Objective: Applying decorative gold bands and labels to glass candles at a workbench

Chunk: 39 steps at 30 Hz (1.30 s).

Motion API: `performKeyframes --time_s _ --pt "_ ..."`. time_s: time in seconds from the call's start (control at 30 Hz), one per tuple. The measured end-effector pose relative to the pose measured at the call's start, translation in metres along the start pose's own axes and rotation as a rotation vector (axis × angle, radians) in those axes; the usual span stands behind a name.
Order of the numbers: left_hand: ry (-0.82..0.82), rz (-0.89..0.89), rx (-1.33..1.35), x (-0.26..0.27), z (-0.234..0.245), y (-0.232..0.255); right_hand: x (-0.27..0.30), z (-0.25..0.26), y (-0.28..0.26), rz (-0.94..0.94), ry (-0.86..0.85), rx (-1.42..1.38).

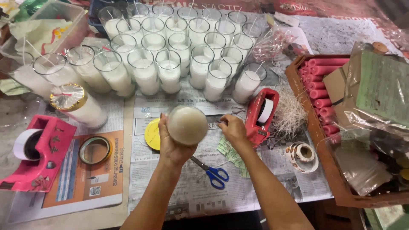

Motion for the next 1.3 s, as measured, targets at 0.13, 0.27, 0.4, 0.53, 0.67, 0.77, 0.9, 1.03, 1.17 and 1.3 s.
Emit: performKeyframes --time_s 0.13,0.27,0.4,0.53,0.67,0.77,0.9,1.03,1.17,1.3 --pt "-0.069 -0.042 -0.107 0.007 -0.017 -0.003 -0.042 -0.025 0.029 -0.005 -0.009 0.135" --pt "-0.194 -0.538 -0.876 -0.001 -0.029 0.037 0.007 0.034 -0.023 0.211 0.136 0.137" --pt "-0.267 -0.769 -1.655 0.000 -0.033 0.024 0.060 0.062 -0.032 0.325 0.218 -0.057" --pt "-0.265 -0.784 -1.782 -0.023 0.000 0.022 0.116 0.067 -0.052 0.326 0.199 -0.238" --pt "-0.350 -0.740 -1.833 -0.017 -0.004 0.025 0.139 0.056 -0.049 0.354 0.186 -0.245" --pt "-0.392 -0.787 -1.935 -0.001 -0.002 0.022 0.149 0.054 -0.026 0.343 0.220 -0.243" --pt "-0.313 -0.698 -1.972 -0.004 0.027 0.030 0.150 0.053 -0.033 0.373 0.276 -0.244" --pt "-0.321 -0.628 -1.849 0.005 0.016 0.026 0.172 0.098 -0.139 0.658 0.439 -0.122" --pt "-0.356 -0.662 -1.832 0.013 -0.008 0.024 0.124 0.080 -0.190 0.668 0.228 0.183" --pt "-0.367 -0.669 -1.808 0.024 -0.009 0.028 0.114 0.078 -0.230 0.587 -0.059 0.195"
Point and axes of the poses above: each hand's wrist, its own x-axis away from the middle knuckle, its own z-axis out of the back of the hand, y = z × x, the point moved 9 cm from there along -x, towards the middle knuckle, and after that the axes turned 11 degrees about -y, right-handed, at the moved point
